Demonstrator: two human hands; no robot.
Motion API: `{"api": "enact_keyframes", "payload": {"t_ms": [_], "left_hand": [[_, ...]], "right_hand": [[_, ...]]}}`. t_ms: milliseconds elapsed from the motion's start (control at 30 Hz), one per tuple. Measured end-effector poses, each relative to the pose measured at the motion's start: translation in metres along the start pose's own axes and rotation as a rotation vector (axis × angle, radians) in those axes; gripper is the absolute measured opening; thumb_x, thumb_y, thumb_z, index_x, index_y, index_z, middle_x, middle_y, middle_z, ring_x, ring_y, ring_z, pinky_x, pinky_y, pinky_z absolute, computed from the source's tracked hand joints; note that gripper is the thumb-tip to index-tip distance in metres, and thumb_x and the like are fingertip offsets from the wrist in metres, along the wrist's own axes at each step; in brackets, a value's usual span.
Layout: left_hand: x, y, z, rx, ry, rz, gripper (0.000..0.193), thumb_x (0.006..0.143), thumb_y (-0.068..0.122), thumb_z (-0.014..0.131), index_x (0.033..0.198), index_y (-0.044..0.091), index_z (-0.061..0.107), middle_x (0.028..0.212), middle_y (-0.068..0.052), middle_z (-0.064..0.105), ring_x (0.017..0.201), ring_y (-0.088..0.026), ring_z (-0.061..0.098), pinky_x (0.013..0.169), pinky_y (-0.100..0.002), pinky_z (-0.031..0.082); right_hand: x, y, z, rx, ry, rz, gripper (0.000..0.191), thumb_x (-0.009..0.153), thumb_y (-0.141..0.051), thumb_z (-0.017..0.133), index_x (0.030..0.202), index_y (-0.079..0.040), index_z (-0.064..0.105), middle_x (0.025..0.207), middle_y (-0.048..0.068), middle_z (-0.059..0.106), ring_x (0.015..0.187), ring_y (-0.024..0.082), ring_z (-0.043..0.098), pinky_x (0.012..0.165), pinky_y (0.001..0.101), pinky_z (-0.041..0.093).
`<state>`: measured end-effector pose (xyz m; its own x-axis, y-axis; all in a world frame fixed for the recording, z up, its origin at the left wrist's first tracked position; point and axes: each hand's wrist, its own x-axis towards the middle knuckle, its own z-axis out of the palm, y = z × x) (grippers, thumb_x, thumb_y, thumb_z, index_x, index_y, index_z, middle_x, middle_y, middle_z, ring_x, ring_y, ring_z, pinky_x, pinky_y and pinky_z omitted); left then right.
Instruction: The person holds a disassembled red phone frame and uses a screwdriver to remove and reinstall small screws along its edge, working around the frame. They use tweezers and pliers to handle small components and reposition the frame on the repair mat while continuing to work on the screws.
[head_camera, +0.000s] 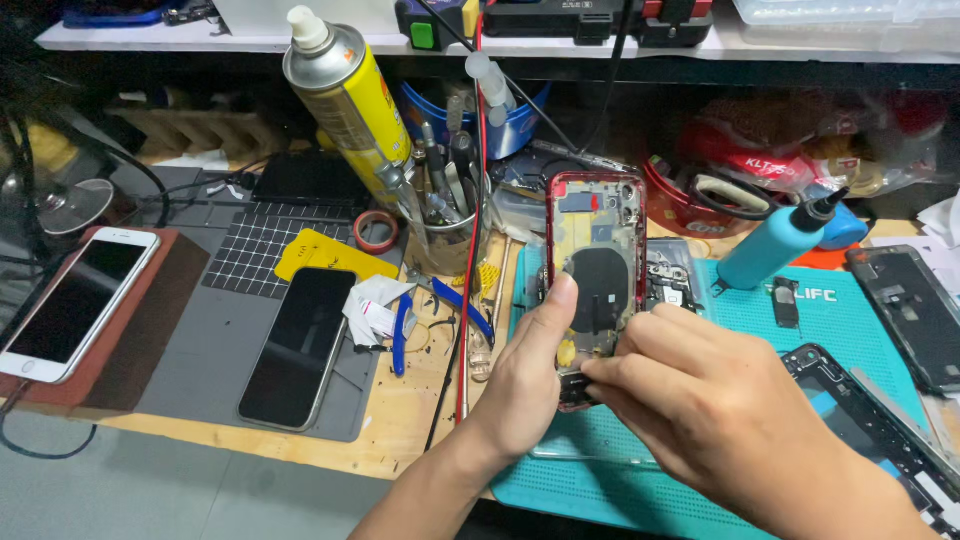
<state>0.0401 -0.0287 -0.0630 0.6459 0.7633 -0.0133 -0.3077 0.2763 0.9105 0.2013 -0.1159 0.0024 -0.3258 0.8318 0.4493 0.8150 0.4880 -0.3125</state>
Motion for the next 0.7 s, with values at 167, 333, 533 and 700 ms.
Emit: {"api": "enact_keyframes", "payload": {"t_ms": [167,333,533,700], "left_hand": [[-0.001,0.007,0.004,-0.183,-0.053,-0.053,0.057,0.111,0.043,0.035,0.138,-0.002,0.059,0.128,-0.01,0.067,0.113,-0.014,0.063,0.099,-0.029,0.05],[-0.005,0.014,0.01,-0.505,-0.112,-0.072,0.051,0.114,0.04,0.037,0.142,0.001,0.055,0.131,-0.01,0.065,0.114,-0.017,0.064,0.101,-0.033,0.051],[-0.008,0.02,0.01,-0.593,-0.174,-0.068,0.049,0.116,0.038,0.036,0.148,0.004,0.051,0.133,-0.008,0.064,0.114,-0.017,0.064,0.1,-0.034,0.052],[-0.009,0.022,0.011,-0.611,-0.212,-0.068,0.049,0.117,0.039,0.036,0.149,0.004,0.049,0.133,-0.009,0.065,0.113,-0.017,0.065,0.098,-0.034,0.053]], "right_hand": [[-0.003,0.006,-0.008,0.132,-0.089,0.114,0.024,0.08,-0.014,0.081,0.103,-0.01,0.075,0.086,0.004,0.062,0.076,0.021,0.065,0.065,0.0332,0.051],[-0.007,0.006,-0.012,0.197,-0.094,0.175,0.035,0.078,-0.016,0.083,0.113,-0.014,0.079,0.086,0.001,0.063,0.077,0.016,0.064,0.064,0.031,0.051],[-0.007,0.002,-0.014,0.232,-0.063,0.166,0.031,0.081,-0.019,0.083,0.112,-0.016,0.079,0.085,-0.001,0.063,0.075,0.014,0.065,0.063,0.0292,0.051],[-0.002,-0.004,-0.017,0.146,-0.03,0.11,0.029,0.081,-0.019,0.084,0.109,-0.015,0.078,0.085,0.001,0.062,0.073,0.016,0.064,0.062,0.0317,0.051]]}}
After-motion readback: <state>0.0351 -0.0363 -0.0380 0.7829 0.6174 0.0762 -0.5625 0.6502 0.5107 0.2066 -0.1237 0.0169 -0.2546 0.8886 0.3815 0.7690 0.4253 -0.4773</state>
